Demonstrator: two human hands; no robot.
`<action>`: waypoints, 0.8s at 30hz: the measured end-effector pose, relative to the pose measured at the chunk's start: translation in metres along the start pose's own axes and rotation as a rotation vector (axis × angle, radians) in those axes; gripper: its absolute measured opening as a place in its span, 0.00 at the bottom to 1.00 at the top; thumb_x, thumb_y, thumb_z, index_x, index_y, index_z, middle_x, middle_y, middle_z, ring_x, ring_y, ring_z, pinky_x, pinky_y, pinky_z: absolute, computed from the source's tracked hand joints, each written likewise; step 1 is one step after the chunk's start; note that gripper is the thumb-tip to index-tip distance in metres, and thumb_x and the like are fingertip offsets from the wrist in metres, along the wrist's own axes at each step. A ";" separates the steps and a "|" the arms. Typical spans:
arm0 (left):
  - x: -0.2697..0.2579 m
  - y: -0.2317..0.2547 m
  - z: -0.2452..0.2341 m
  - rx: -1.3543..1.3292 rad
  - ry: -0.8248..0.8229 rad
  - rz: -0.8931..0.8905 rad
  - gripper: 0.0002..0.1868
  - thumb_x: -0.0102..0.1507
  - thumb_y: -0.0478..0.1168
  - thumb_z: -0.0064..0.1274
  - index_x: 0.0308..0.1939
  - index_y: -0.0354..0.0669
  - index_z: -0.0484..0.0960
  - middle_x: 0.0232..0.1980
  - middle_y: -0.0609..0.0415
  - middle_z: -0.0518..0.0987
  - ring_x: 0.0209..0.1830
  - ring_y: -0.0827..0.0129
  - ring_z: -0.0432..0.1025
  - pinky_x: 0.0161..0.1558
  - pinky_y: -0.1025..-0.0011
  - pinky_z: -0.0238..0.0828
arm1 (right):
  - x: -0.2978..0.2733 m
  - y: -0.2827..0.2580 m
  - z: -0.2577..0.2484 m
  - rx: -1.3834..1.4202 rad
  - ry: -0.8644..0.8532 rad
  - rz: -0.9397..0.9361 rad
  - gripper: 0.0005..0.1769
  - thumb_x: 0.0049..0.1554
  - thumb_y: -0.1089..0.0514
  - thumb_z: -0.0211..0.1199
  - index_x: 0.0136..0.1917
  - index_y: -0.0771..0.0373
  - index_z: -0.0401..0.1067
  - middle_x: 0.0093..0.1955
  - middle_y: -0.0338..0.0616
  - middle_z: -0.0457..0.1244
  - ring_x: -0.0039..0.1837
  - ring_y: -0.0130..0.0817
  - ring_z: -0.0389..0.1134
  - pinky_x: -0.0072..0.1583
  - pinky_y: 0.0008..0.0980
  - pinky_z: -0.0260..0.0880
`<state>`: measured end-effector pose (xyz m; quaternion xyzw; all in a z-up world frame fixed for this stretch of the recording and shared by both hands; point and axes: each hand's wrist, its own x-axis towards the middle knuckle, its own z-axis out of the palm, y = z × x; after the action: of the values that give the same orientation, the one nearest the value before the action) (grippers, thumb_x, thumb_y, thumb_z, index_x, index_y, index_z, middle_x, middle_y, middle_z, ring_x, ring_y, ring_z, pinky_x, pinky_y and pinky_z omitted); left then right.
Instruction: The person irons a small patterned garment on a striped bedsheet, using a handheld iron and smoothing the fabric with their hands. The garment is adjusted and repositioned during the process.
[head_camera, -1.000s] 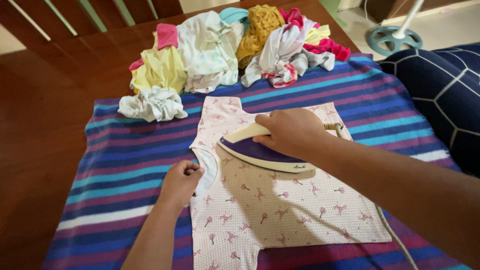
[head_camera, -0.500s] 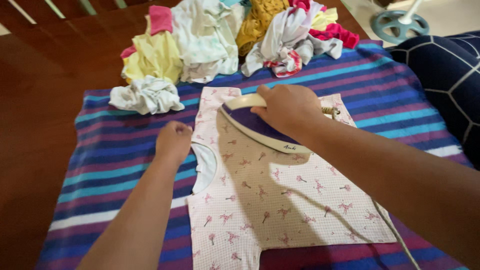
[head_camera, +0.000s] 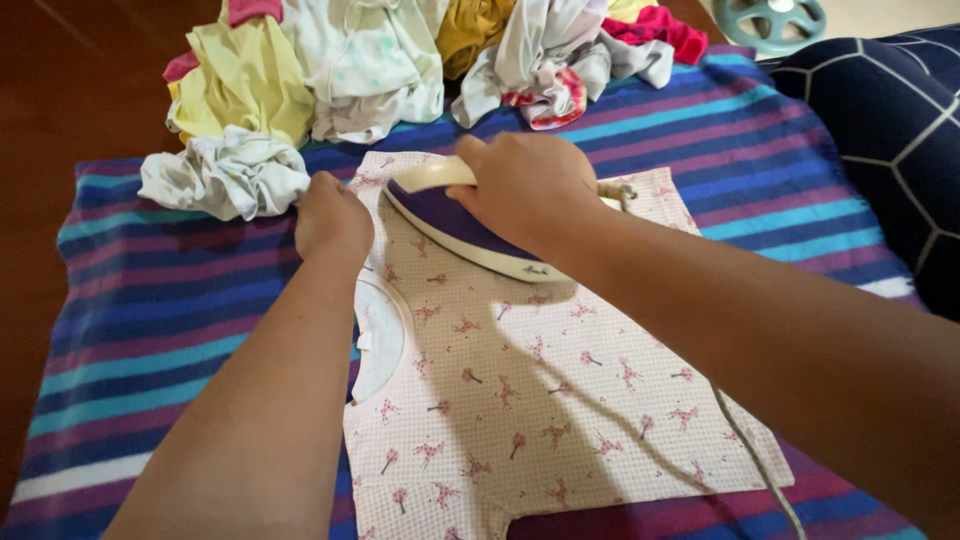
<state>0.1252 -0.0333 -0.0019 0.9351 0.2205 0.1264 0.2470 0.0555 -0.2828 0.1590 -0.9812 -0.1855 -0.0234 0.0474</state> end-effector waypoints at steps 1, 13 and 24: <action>-0.003 0.000 -0.003 -0.008 0.011 0.021 0.11 0.67 0.45 0.49 0.47 0.44 0.79 0.49 0.43 0.82 0.50 0.45 0.76 0.48 0.50 0.72 | 0.006 -0.003 0.002 -0.009 0.018 -0.011 0.25 0.60 0.36 0.59 0.60 0.55 0.70 0.42 0.49 0.70 0.46 0.52 0.73 0.41 0.52 0.73; -0.021 -0.017 -0.020 -0.227 -0.027 0.151 0.14 0.59 0.40 0.63 0.45 0.41 0.79 0.38 0.44 0.82 0.38 0.53 0.77 0.41 0.58 0.73 | 0.033 -0.011 0.012 -0.032 0.100 -0.134 0.25 0.60 0.34 0.60 0.56 0.55 0.71 0.43 0.49 0.70 0.47 0.53 0.73 0.42 0.52 0.73; 0.002 -0.048 0.007 -0.810 -0.192 0.011 0.12 0.61 0.27 0.57 0.47 0.39 0.77 0.32 0.57 0.76 0.25 0.77 0.67 0.29 0.74 0.64 | 0.002 0.042 -0.010 -0.062 -0.075 -0.390 0.28 0.55 0.30 0.60 0.62 0.43 0.73 0.49 0.43 0.71 0.50 0.49 0.73 0.49 0.51 0.72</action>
<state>0.1130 0.0022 -0.0323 0.7710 0.1238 0.1167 0.6136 0.0727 -0.3216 0.1658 -0.9279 -0.3728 -0.0010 0.0048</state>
